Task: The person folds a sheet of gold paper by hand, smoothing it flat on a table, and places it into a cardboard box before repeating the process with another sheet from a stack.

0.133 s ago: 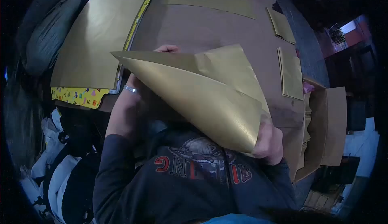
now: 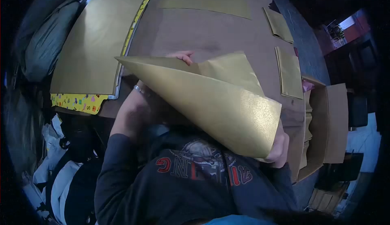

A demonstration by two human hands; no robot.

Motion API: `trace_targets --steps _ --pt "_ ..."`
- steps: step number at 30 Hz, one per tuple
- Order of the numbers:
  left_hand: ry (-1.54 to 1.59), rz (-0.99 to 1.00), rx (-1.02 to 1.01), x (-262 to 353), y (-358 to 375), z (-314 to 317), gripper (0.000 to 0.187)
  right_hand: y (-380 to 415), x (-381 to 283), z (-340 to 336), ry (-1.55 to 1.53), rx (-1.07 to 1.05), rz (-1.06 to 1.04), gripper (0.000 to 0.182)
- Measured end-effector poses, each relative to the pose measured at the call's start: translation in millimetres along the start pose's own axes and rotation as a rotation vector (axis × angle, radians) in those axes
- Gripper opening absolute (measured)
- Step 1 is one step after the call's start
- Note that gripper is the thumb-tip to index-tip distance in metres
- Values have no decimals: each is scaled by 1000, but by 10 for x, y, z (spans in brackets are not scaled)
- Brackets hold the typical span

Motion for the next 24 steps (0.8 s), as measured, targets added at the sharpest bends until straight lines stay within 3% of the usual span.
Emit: trace_targets --steps 1,2,4,5,6,8,9,12,14,17,18,20,22,24 --pt "-184 174 -129 138 -105 21 28 63 18 4 39 24 62 66" --pt "-125 169 -178 125 -213 35 31 59 12 -19 42 31 69 66" --pt "-143 232 -74 431 -276 -14 39 -5 10 -133 -210 132 39 49" --pt "-120 114 117 712 -201 -207 32 -21 42 -113 -263 196 -83 33" --pt "-24 121 191 918 -98 -294 30 22 83 -103 -266 197 -79 33" --pt "-23 128 293 1139 167 -448 29 124 265 -9 -436 -8 322 23" --pt "-124 126 316 1188 324 -555 29 37 186 1 -141 -107 -27 26" --pt "-281 1 368 952 931 -623 28 339 510 323 -207 -150 110 22" --pt "-655 14 337 1164 1253 -302 18 565 675 543 -222 -190 169 22" --pt "-787 117 167 687 1597 -223 14 864 748 693 -313 -217 296 23" --pt "-1118 -53 87 658 1738 -179 18 897 719 693 -321 -219 314 23" --pt "-1190 -73 91 686 1803 -115 18 957 730 694 -373 -184 325 23" --pt "-1332 -227 31 756 1804 -38 21 1102 858 798 -370 -210 303 32" --pt "-1309 -169 65 742 1836 -23 21 1121 967 881 -149 -196 334 46"
Point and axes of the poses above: each hand's wrist, its own y-axis away from the middle knuckle, its own z-axis out of the palm, x = y × z, the point moved 3 cm from there along -y, towards the middle knuckle, and after that the axes turned 15 degrees about -y, right-handed, at the moved point
